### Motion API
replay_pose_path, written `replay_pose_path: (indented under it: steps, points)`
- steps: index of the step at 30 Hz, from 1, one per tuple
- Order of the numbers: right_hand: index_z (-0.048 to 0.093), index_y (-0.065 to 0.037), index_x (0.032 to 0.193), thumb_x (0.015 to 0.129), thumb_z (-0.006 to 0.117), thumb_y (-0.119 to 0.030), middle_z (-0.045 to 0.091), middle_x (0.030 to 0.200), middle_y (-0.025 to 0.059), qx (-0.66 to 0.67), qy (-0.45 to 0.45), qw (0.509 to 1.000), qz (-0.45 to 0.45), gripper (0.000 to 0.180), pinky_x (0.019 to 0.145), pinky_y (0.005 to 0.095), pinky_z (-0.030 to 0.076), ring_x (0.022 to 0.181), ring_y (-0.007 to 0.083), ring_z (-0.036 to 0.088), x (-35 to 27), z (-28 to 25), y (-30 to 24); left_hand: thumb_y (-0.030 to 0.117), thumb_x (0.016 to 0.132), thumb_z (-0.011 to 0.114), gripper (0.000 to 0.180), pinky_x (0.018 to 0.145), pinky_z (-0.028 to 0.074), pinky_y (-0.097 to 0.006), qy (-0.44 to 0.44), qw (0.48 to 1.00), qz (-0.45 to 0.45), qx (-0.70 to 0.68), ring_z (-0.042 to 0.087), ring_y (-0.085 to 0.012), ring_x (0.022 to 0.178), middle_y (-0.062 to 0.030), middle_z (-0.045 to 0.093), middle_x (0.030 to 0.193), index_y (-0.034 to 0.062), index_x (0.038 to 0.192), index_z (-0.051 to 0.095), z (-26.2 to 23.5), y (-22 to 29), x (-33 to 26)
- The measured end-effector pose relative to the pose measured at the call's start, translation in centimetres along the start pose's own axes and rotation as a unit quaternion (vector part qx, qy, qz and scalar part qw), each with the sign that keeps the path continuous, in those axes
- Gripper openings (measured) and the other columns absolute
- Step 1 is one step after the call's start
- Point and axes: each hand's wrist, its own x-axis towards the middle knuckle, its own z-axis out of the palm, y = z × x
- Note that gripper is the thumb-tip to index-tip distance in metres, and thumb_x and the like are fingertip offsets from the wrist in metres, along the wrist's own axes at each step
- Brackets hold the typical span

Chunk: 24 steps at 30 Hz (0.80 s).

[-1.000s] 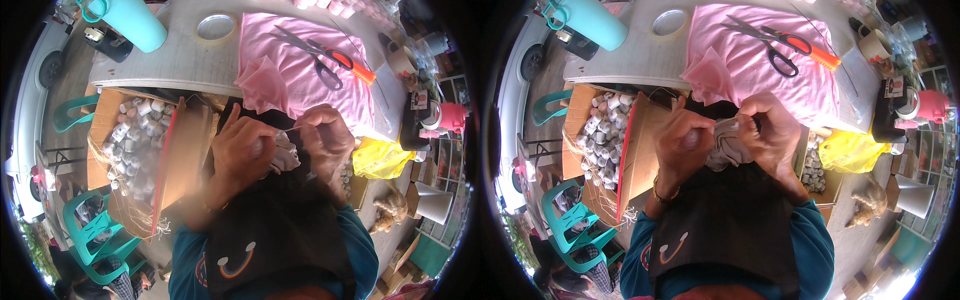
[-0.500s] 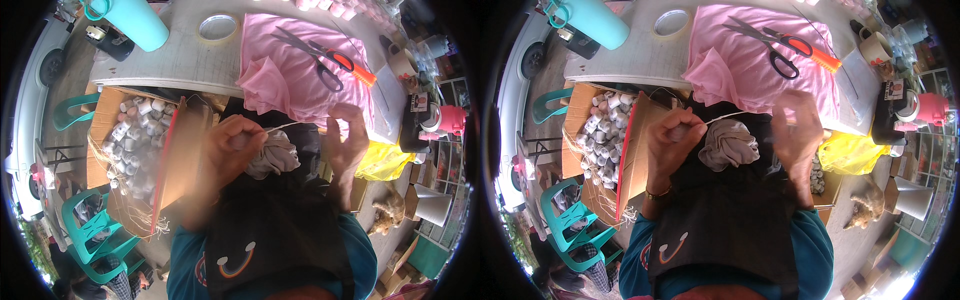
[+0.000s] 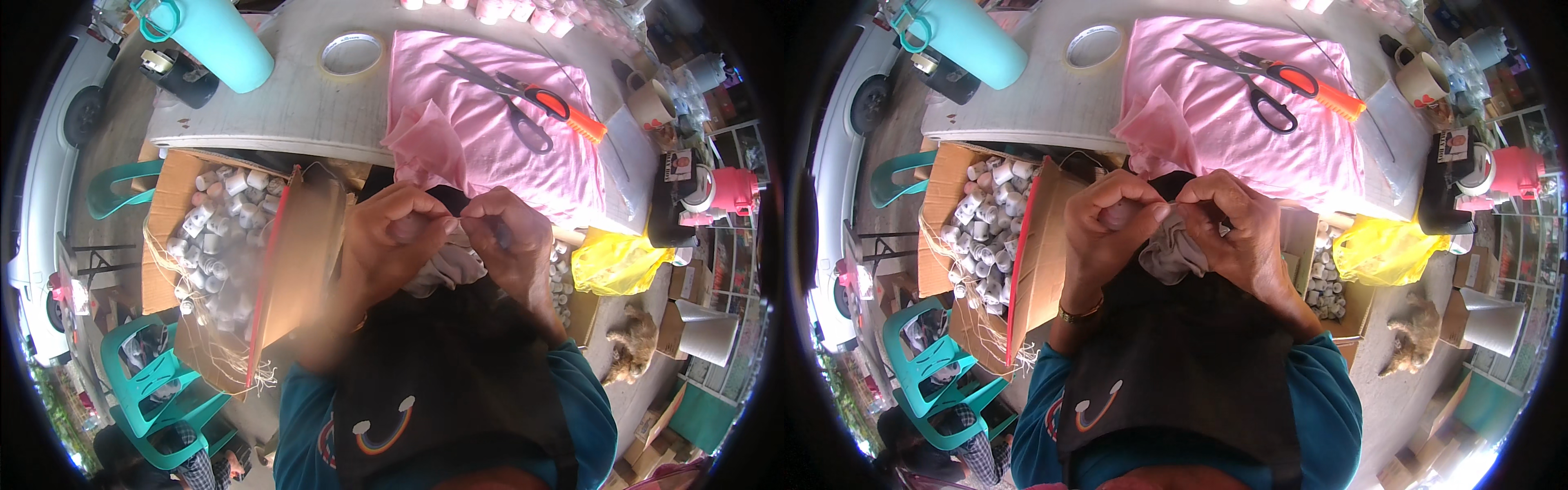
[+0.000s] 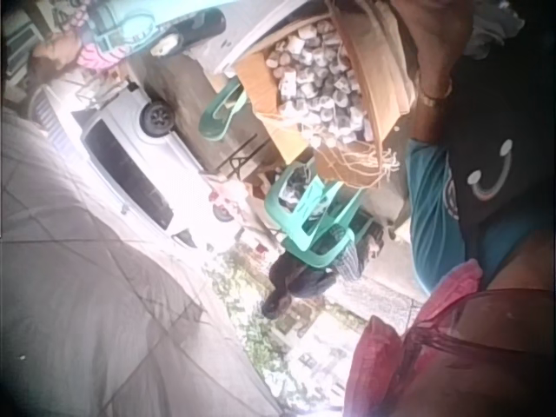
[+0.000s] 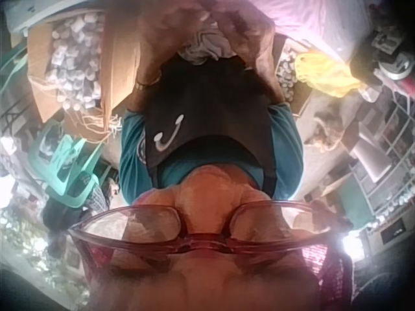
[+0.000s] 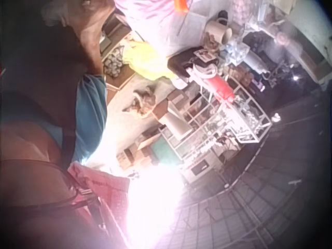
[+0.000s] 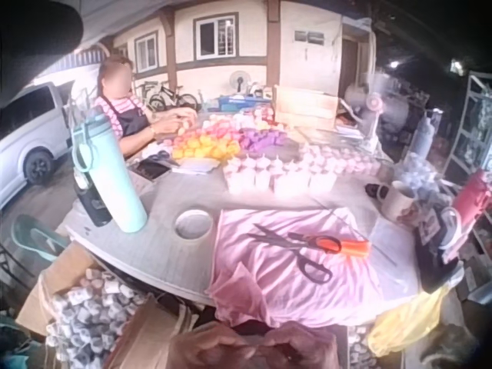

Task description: The person assembles small cylindrical candles by inserting wicks, trimming them with scissors, and wiping the surface with a cloth. They place finished candles into a cardboard box and repeat the process with multiple units.

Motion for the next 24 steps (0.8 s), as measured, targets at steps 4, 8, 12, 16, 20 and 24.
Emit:
replay_pose_path:
  steps: [4, 8, 12, 16, 20, 24]
  points:
    - [0.062, -0.002, 0.089, 0.08, 0.069, 0.008, 0.062, 0.079, 0.0013, 0.055, 0.029, 0.997, 0.047, 0.014, 0.057, 0.0218, 0.044, 0.064, 0.0054, 0.054, -0.1, -0.1, 0.3, -0.002, 0.077, 0.069, 0.023, 0.069, 0.048, -0.027, -0.034, 0.972, -0.069, -0.223, 0.06, -0.0143, 0.074, -0.0052, 0.061, 0.082, 0.0018, 0.098, 0.062, -0.6, -0.9, 0.1]
    - [0.064, -0.001, 0.091, 0.08, 0.068, 0.01, 0.063, 0.082, 0.0027, 0.104, 0.042, 0.993, 0.025, 0.016, 0.061, 0.0213, 0.048, 0.07, 0.0071, 0.058, 0.1, -0.3, 0.1, -0.007, 0.078, 0.061, 0.052, 0.081, 0.048, -0.03, -0.07, 0.87, -0.07, -0.484, 0.058, -0.0174, 0.093, -0.0094, 0.057, 0.103, 0.0044, 0.127, 0.046, -0.6, -1.2, 0.4]
    - [0.065, 0.0, 0.093, 0.08, 0.067, 0.01, 0.065, 0.087, 0.0057, 0.085, 0.037, 0.996, -0.001, 0.017, 0.065, 0.0213, 0.05, 0.076, 0.0093, 0.061, 0.3, -0.8, -0.7, -0.009, 0.076, 0.059, 0.076, 0.093, 0.048, -0.037, -0.059, 0.932, 0.029, -0.356, 0.056, -0.0225, 0.105, -0.0129, 0.052, 0.115, 0.0065, 0.143, 0.027, -0.1, -1.2, 0.4]
    - [0.065, -0.001, 0.092, 0.08, 0.069, 0.008, 0.065, 0.084, 0.0048, 0.086, 0.031, 0.996, 0.002, 0.015, 0.062, 0.0213, 0.049, 0.072, 0.0084, 0.061, 0.2, -0.9, -1.3, -0.014, 0.073, 0.059, 0.089, 0.095, 0.048, -0.039, -0.087, 0.976, 0.134, -0.145, 0.057, -0.0253, 0.111, -0.0132, 0.052, 0.117, 0.0083, 0.149, 0.019, 0.1, -1.2, 0.4]
    - [0.065, -0.003, 0.09, 0.079, 0.07, 0.006, 0.066, 0.078, 0.004, 0.04, 0.047, 0.998, -0.033, 0.016, 0.059, 0.0228, 0.048, 0.064, 0.0108, 0.06, 0.3, -0.6, -1.2, -0.003, 0.08, 0.064, 0.083, 0.1, 0.045, -0.04, -0.065, 0.955, 0.071, -0.279, 0.053, -0.0284, 0.12, -0.0127, 0.051, 0.122, 0.0083, 0.149, 0.02, 0.8, -0.8, 0.3]
    - [0.063, -0.005, 0.088, 0.076, 0.072, 0.004, 0.066, 0.073, 0.0043, -0.028, 0.09, 0.991, -0.093, 0.017, 0.057, 0.0271, 0.047, 0.058, 0.0161, 0.06, 0.5, -0.3, -1.1, 0.019, 0.089, 0.065, 0.073, 0.108, 0.038, -0.04, -0.032, 0.822, -0.074, -0.564, 0.047, -0.03, 0.128, -0.0101, 0.049, 0.129, 0.0093, 0.148, 0.023, 1.3, -0.3, 0.3]
